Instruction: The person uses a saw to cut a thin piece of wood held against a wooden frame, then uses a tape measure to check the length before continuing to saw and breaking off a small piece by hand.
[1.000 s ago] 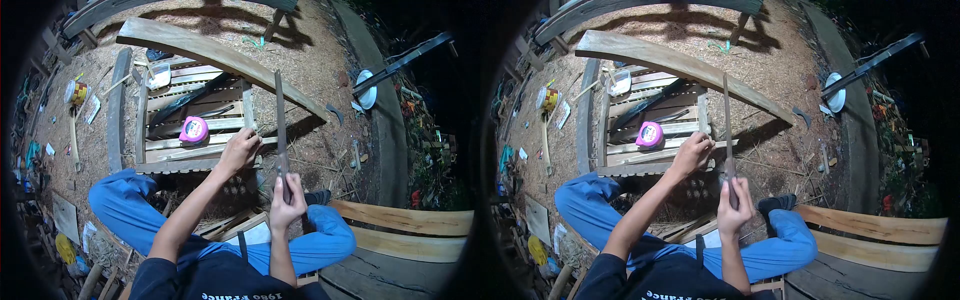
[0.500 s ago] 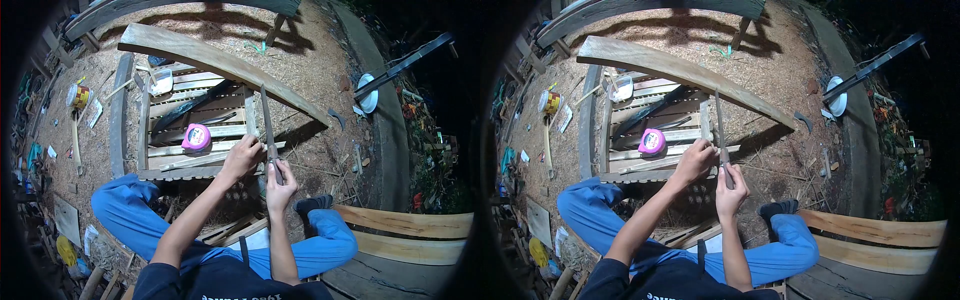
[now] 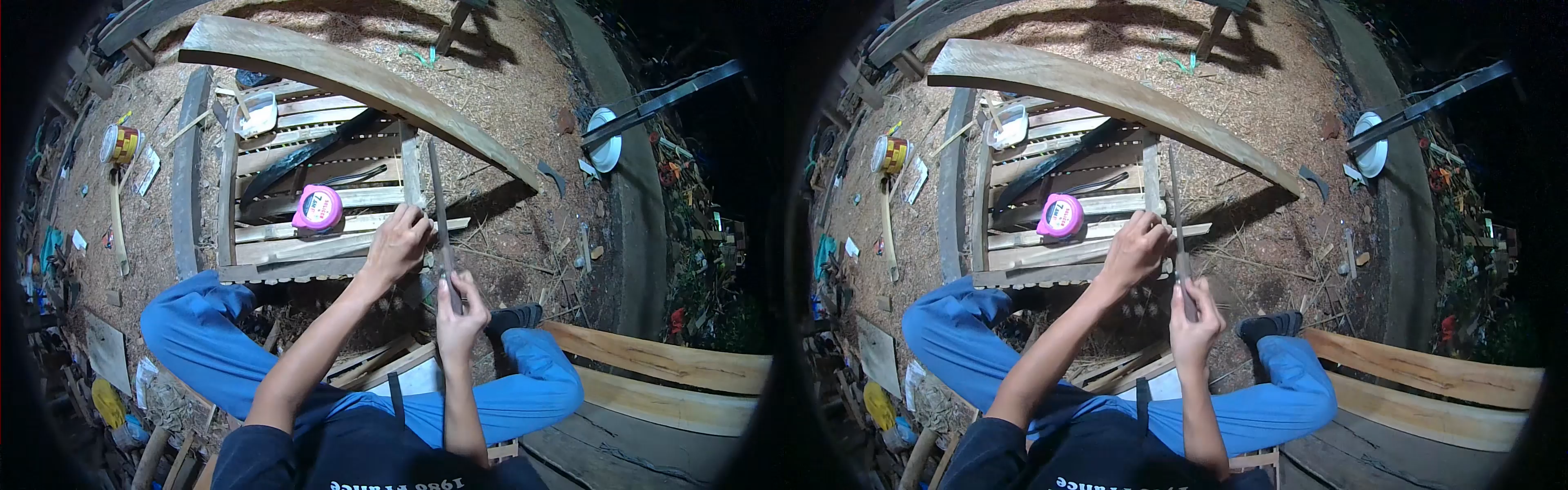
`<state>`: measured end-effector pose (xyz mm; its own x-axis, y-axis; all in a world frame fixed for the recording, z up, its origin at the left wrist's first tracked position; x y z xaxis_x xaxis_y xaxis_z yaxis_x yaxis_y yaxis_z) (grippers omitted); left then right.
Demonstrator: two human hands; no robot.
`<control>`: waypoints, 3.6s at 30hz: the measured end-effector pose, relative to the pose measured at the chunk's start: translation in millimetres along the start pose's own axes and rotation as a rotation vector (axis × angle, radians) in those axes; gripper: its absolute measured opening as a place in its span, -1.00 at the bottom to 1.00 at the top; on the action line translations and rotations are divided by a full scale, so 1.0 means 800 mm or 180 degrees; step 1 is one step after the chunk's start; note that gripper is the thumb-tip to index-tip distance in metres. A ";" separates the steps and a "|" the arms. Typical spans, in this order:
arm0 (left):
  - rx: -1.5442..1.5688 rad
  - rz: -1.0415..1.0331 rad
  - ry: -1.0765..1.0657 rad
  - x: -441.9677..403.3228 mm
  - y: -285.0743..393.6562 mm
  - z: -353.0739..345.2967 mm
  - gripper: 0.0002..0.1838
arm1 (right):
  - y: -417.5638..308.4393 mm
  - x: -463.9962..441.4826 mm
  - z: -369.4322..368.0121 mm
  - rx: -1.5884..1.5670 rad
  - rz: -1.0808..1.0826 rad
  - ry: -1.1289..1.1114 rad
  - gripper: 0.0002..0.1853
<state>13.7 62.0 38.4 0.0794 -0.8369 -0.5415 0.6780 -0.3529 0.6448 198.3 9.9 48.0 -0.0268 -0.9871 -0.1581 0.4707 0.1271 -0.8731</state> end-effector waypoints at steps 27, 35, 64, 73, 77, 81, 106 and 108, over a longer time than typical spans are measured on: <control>0.0178 0.0104 -0.0071 0.001 -0.002 0.008 -0.81 | -0.021 -0.041 -0.021 -0.0356 0.0227 0.0089 -0.81; 0.0171 0.0105 -0.0074 -0.001 -0.001 0.007 -0.81 | -0.037 -0.043 -0.013 0.0030 0.0367 0.0280 -0.82; 0.0286 0.0197 -0.0048 0.001 0.002 0.013 -0.84 | -0.030 -0.007 0.033 -0.0268 0.0233 0.0211 -0.77; 0.0172 0.0110 -0.0057 0.002 0.002 0.011 -0.81 | -0.029 -0.046 -0.017 0.0064 0.0587 0.0254 -0.83; 0.0169 0.0114 -0.0053 0.003 0.001 0.009 -0.82 | -0.025 -0.050 -0.019 -0.0297 0.0083 0.0014 -0.80; 0.0103 0.0072 -0.0018 0.002 0.002 0.011 -0.82 | -0.060 -0.052 -0.016 0.0281 0.0433 -0.0002 -0.81; 0.0372 0.0295 -0.0018 -0.001 -0.002 0.016 -0.84 | -0.065 0.013 0.066 -0.0104 0.0458 0.0607 -0.76; 0.0348 0.0254 -0.0026 -0.001 0.001 0.014 -0.84 | -0.050 -0.004 0.036 -0.0395 -0.0008 0.0407 -0.67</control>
<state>5.5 57.9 45.5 0.1238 -0.8674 -0.4820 0.5861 -0.3280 0.7409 204.8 5.0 96.6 -0.1435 -0.9679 -0.2064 0.3582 0.1436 -0.9225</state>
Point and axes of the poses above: each hand's wrist, its own x-axis away from the middle knuckle, its own z-axis out of the back of the hand, y = z × x, the point moved 8 cm from there along -x, towards the middle knuckle, and after that the axes turned 6 degrees about x, right-handed, at the moved point
